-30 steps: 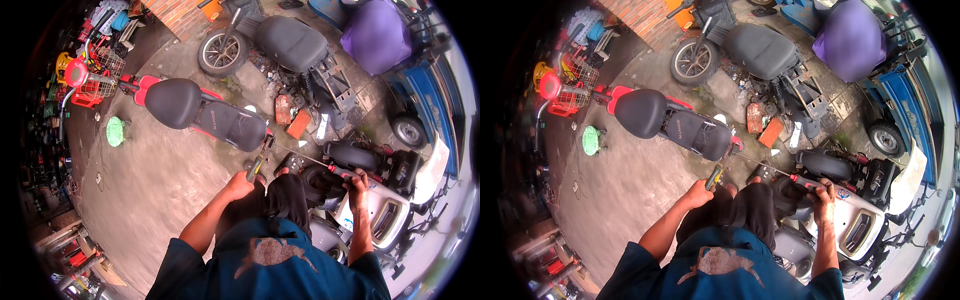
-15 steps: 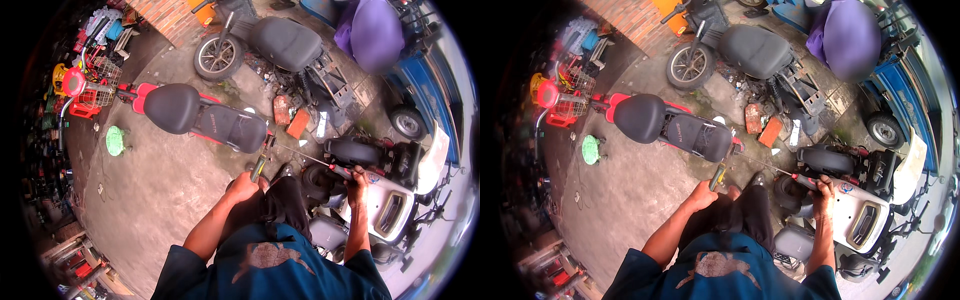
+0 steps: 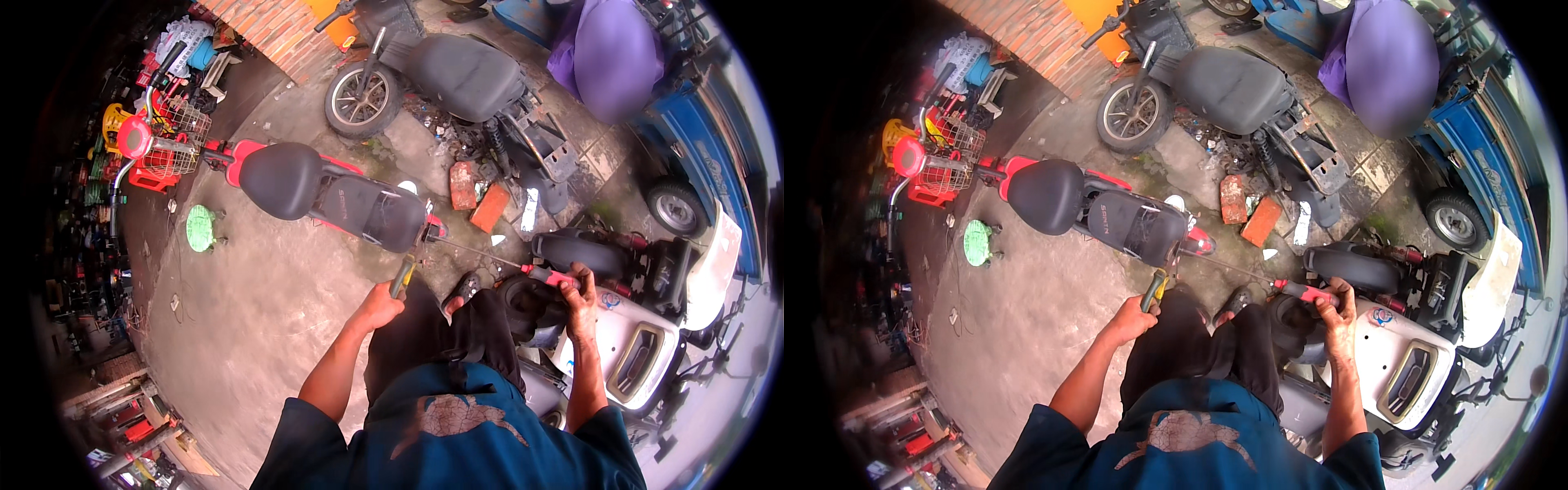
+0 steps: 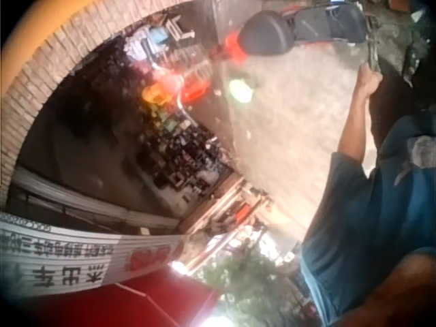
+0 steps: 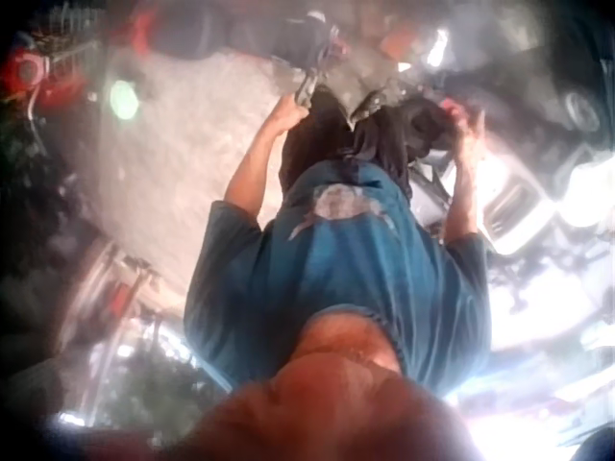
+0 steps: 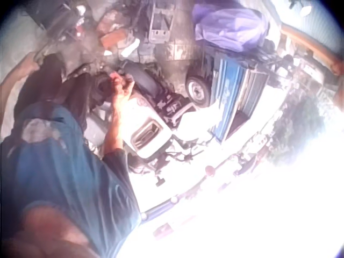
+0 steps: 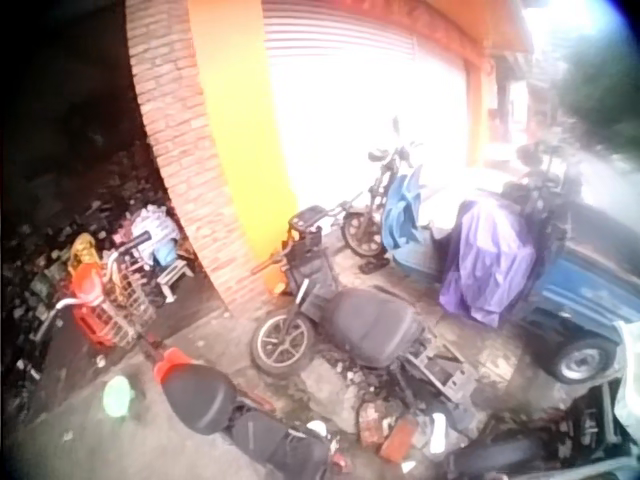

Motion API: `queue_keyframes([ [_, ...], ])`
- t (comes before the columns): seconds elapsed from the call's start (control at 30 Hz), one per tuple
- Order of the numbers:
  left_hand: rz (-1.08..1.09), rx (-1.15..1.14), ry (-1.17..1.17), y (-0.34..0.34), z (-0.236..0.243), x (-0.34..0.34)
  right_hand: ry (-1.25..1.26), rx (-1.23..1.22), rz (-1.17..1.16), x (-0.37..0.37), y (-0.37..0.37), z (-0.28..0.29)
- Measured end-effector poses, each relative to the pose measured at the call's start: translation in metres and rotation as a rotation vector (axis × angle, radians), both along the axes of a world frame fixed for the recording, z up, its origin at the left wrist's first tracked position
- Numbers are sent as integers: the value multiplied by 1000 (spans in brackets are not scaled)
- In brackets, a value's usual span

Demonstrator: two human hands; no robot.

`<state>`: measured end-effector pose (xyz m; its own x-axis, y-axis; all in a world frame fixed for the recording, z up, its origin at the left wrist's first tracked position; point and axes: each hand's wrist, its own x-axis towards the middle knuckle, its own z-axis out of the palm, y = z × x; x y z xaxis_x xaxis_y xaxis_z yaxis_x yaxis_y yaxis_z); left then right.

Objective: The person uses pliers and a screwdriver to work on the rear section of a red electric scooter. They manipulate a metal rod or cable near the seat and rear wheel area, occasionally walking around the scooter to access different angles. The task involves adjusting or fixing a mechanical component of the scooter.

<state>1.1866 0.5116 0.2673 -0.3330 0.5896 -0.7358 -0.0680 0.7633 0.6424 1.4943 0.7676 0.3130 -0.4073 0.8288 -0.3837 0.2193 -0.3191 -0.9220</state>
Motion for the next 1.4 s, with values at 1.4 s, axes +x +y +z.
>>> queue_keyframes([
  [1.4, -39, 29, 5, -11, -24, -5, 11, 84, -100, -9, -2, -6],
])
